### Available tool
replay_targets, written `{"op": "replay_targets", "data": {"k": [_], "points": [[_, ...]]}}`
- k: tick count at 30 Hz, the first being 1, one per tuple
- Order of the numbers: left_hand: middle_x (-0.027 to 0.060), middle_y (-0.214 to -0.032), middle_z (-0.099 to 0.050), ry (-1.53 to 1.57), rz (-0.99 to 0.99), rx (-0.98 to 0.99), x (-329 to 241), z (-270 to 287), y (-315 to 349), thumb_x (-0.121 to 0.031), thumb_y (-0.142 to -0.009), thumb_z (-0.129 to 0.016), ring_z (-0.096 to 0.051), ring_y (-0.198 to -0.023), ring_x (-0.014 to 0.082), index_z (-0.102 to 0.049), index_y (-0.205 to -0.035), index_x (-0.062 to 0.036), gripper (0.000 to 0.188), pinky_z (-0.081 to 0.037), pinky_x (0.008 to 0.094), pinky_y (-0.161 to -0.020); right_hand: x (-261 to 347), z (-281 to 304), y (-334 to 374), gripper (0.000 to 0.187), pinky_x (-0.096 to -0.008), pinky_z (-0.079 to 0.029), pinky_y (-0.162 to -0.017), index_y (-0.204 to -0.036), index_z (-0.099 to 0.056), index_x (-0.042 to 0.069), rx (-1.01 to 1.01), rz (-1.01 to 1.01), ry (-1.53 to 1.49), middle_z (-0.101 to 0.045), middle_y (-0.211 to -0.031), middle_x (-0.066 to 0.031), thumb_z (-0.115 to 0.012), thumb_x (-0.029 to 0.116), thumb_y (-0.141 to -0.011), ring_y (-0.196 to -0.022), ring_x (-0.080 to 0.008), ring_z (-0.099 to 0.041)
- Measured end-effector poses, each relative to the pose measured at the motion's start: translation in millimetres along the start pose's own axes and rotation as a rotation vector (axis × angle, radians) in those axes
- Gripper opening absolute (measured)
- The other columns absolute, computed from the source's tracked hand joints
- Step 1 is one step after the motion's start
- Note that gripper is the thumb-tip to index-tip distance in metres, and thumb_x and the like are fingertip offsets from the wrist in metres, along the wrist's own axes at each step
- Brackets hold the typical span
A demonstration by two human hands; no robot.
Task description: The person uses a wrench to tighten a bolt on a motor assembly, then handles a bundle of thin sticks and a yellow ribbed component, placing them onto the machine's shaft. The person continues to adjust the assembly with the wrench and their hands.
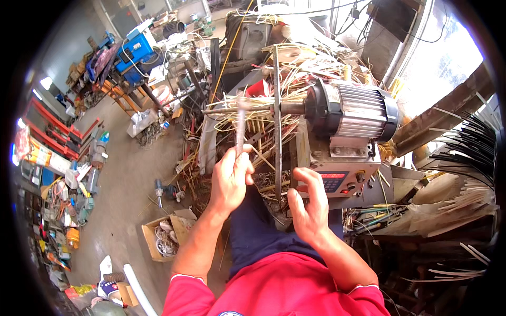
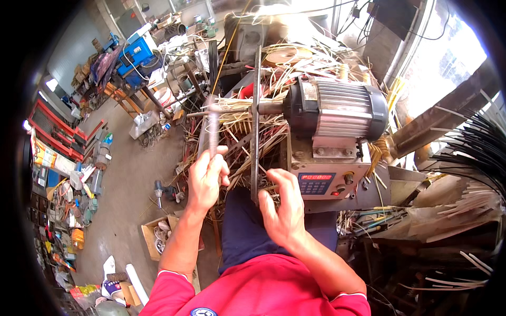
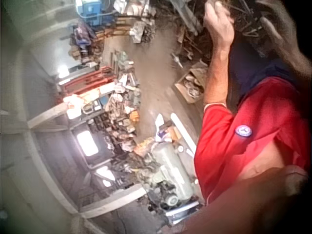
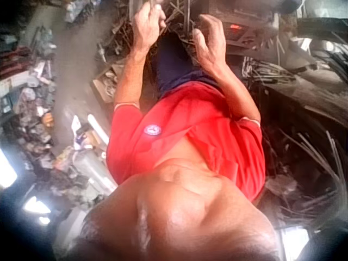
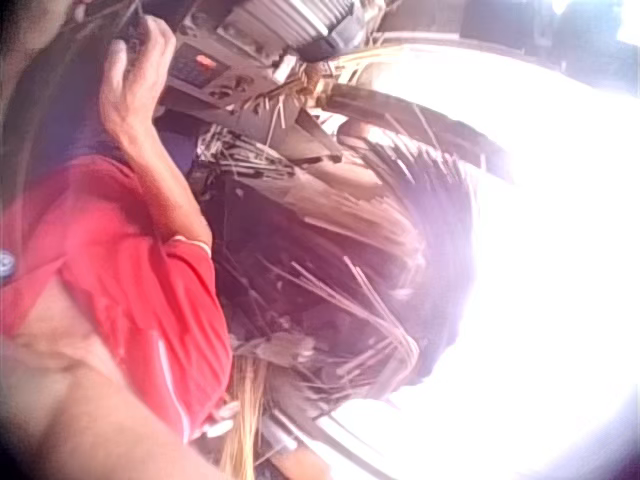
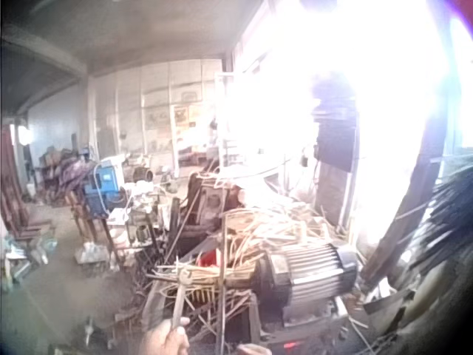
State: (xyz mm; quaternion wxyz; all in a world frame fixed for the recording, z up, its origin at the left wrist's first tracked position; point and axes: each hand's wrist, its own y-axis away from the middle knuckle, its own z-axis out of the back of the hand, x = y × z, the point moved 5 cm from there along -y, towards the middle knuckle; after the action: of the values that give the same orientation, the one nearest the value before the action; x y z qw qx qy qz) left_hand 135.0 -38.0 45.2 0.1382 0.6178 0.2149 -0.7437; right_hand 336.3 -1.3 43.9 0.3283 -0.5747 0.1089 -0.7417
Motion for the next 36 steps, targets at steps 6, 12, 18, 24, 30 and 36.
{"op": "replay_targets", "data": {"k": [6, 12, 18, 24, 30, 36], "points": [[0.0055, -0.072, -0.053, -0.258, -0.001, -0.029, 45, -5, -10, -0.014, -0.102, -0.050, -0.053, -0.060, 0.0149, -0.059, -0.128, 0.0021, 0.032, -0.045, 0.0291, -0.055, -38, -34, 8, 0.049, -0.0322, -0.053, -0.086, -0.139, -0.046, -0.003, 0.132, -0.466, -0.398, -0.062, -0.122, -0.0164, -0.063, 0.014, -0.097, -0.103, -0.0191, -0.062], [0.0280, -0.086, -0.066, -0.460, -0.057, -0.053, 28, -23, -8, -0.018, -0.100, -0.051, -0.065, -0.080, 0.0463, -0.061, -0.123, 0.0018, 0.032, -0.051, 0.0487, -0.069, -36, -42, 8, 0.050, -0.0334, -0.054, -0.088, -0.141, -0.042, -0.002, 0.133, -0.435, -0.466, -0.065, -0.115, -0.0169, -0.062, 0.011, -0.097, -0.103, -0.0202, -0.065], [0.0260, -0.088, -0.066, -0.477, -0.113, -0.062, 29, -31, -7, -0.019, -0.101, -0.048, -0.065, -0.079, 0.0449, -0.058, -0.127, 0.0019, 0.035, -0.051, 0.0488, -0.069, -34, -45, 9, 0.051, -0.0320, -0.050, -0.095, -0.144, -0.037, -0.002, 0.204, -0.515, -0.489, -0.066, -0.115, -0.0138, -0.060, 0.009, -0.100, -0.107, -0.0168, -0.062], [0.0252, -0.089, -0.066, -0.392, -0.034, -0.018, 39, -30, -6, -0.018, -0.103, -0.046, -0.066, -0.079, 0.0403, -0.055, -0.133, 0.0038, 0.038, -0.051, 0.0457, -0.070, -38, -46, 9, 0.050, -0.0288, -0.052, -0.087, -0.144, -0.037, -0.001, 0.209, -0.514, -0.469, -0.067, -0.104, -0.0119, -0.060, 0.006, -0.099, -0.095, -0.0141, -0.063], [0.0254, -0.094, -0.066, -0.326, -0.029, -0.026, 36, -32, -8, -0.015, -0.103, -0.046, -0.066, -0.082, 0.0378, -0.054, -0.133, 0.0065, 0.039, -0.051, 0.0437, -0.075, -49, -50, 13, 0.048, -0.0298, -0.054, -0.079, -0.139, -0.041, -0.002, 0.169, -0.514, -0.467, -0.069, -0.098, -0.0126, -0.062, 0.007, -0.097, -0.088, -0.0144, -0.067], [0.0094, -0.089, -0.063, -0.083, 0.054, 0.010, 45, -40, -14, -0.020, -0.105, -0.047, -0.060, -0.076, 0.0205, -0.054, -0.136, 0.0033, 0.039, -0.049, 0.0347, -0.070, -52, -53, 14, 0.049, -0.0294, -0.053, -0.075, -0.140, -0.041, -0.004, 0.155, -0.565, -0.532, -0.067, -0.092, -0.0097, -0.062, 0.007, -0.097, -0.083, -0.0135, -0.065]]}}
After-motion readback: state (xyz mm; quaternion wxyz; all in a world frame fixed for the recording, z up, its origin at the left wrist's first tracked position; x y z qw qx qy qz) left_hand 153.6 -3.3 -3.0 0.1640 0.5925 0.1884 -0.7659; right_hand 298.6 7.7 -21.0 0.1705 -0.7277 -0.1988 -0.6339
